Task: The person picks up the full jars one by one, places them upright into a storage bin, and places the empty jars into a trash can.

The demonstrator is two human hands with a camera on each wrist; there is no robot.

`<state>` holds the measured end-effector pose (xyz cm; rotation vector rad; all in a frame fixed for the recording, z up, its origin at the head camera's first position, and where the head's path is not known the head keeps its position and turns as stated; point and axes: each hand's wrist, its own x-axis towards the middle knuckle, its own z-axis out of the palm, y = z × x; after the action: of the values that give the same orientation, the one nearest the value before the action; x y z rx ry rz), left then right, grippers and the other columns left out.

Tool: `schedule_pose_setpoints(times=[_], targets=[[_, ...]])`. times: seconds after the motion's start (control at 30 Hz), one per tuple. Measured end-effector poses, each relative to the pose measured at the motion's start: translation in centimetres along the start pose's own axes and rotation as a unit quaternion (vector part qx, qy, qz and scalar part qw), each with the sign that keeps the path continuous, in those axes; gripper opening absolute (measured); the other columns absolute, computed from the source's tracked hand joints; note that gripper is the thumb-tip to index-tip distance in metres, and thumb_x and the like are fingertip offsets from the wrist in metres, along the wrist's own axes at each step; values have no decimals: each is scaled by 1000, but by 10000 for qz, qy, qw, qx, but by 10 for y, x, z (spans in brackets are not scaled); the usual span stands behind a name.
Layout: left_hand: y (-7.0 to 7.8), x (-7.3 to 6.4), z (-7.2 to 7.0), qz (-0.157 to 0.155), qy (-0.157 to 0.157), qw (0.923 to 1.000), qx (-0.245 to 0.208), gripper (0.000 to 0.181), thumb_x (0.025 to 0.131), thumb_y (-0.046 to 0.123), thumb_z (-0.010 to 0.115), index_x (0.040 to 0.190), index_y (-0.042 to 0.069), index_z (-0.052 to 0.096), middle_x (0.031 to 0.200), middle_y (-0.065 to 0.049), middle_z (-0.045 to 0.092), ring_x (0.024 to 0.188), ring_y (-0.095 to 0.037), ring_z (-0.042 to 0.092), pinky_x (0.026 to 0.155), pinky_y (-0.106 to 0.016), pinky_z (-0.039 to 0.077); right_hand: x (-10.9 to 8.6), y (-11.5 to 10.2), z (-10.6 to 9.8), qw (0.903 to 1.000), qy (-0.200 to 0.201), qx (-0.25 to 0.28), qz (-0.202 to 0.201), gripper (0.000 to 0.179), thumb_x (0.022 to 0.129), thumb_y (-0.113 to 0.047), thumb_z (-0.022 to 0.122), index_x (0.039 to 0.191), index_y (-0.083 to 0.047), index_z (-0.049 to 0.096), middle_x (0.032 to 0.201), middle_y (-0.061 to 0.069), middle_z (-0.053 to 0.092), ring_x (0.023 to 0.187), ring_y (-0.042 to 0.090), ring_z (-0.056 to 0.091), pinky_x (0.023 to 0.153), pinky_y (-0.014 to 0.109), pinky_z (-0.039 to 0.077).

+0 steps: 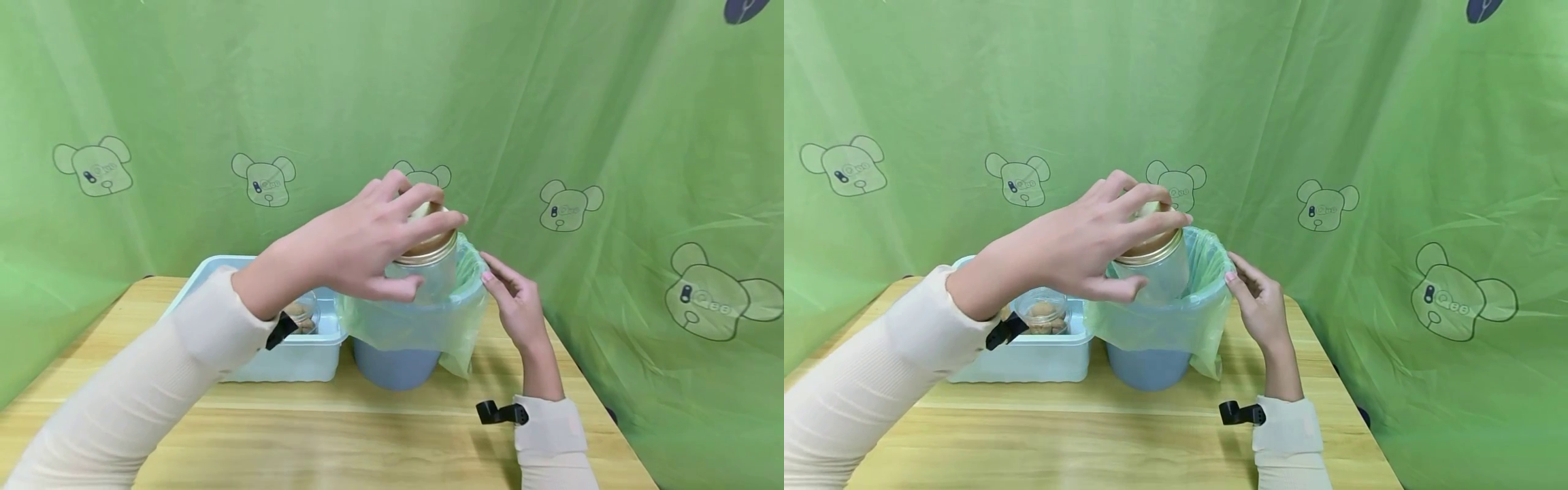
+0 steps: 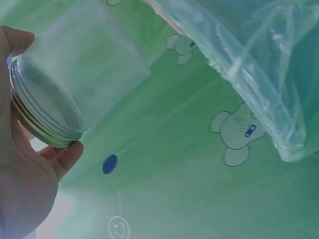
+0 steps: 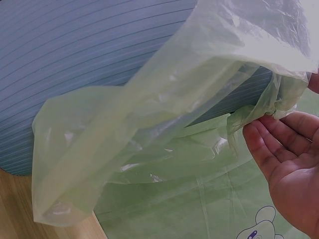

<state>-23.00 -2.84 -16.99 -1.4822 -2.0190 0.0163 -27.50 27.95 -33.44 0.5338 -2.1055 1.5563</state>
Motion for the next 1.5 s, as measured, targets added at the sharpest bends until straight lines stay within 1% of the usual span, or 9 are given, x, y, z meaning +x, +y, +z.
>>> schedule_pose_setpoints(times=[0.23, 0.47, 0.63, 0.83, 0.97, 1.1, 1.23, 1.5], targets=[[-13, 1, 13, -270, -310, 9992, 4, 69, 88, 44, 59, 151, 17, 47, 138, -10, 48, 110, -32, 43, 88, -43, 40, -1, 1, 0, 10000, 4, -12, 5, 44, 106, -22, 57, 146, -2, 55, 148, 20, 54, 129, 9, 55, 104, 16, 43], [-27, 2, 35, -506, -586, 9970, -61, 70, 89, 44, 59, 152, 19, 45, 141, -10, 47, 109, -32, 43, 86, -42, 40, -1, 1, 0, 10000, 22, -24, -8, 44, 106, -22, 57, 146, -2, 56, 147, 20, 54, 128, 8, 56, 104, 16, 43], [-35, 2, 50, -639, -837, 9944, -55, 70, 90, 44, 58, 153, 18, 44, 141, -11, 47, 109, -33, 42, 86, -43, 41, 0, 0, 0, 10000, 25, -5, -20, 45, 106, -21, 57, 145, -1, 55, 147, 21, 53, 128, 8, 56, 104, 16, 44], [-42, 2, 64, -915, -1246, 9879, -136, 71, 91, 43, 56, 156, 20, 40, 145, -11, 44, 109, -31, 41, 86, -42, 40, 0, 0, 0, 10000, 2, -2, -27, 45, 106, -22, 57, 146, -1, 55, 148, 21, 53, 128, 7, 56, 104, 16, 44], [-45, 3, 74, -976, -1491, 9838, -189, 72, 91, 44, 55, 157, 20, 39, 145, -11, 43, 110, -31, 40, 88, -42, 41, 0, 1, 0, 10000, 11, 18, -38, 45, 106, -21, 57, 146, -1, 55, 147, 22, 53, 127, 7, 56, 104, 16, 44], [-46, 3, 83, -1037, -1637, 9806, -282, 72, 91, 43, 56, 157, 21, 38, 143, -11, 43, 115, -33, 40, 93, -45, 41, 0, 1, 0, 10000, 14, -10, -50, 45, 106, -21, 57, 145, -1, 55, 147, 21, 54, 128, 7, 56, 105, 16, 43], [-47, 4, 90, -1123, -1802, 9765, -382, 73, 92, 43, 58, 158, 21, 36, 145, -11, 43, 118, -33, 40, 96, -45, 40, 0, 2, 0, 10000, 17, -19, -62, 45, 106, -22, 57, 146, -1, 55, 147, 20, 54, 128, 8, 56, 105, 16, 43], [-48, 9, 101, -1259, -2121, 9680, -461, 73, 93, 45, 58, 158, 22, 35, 145, -10, 43, 112, -30, 39, 92, -41, 39, 0, 2, 0, 10000, 8, 19, -59, 45, 106, -21, 57, 145, -1, 55, 147, 21, 54, 126, 7, 57, 104, 17, 44]])
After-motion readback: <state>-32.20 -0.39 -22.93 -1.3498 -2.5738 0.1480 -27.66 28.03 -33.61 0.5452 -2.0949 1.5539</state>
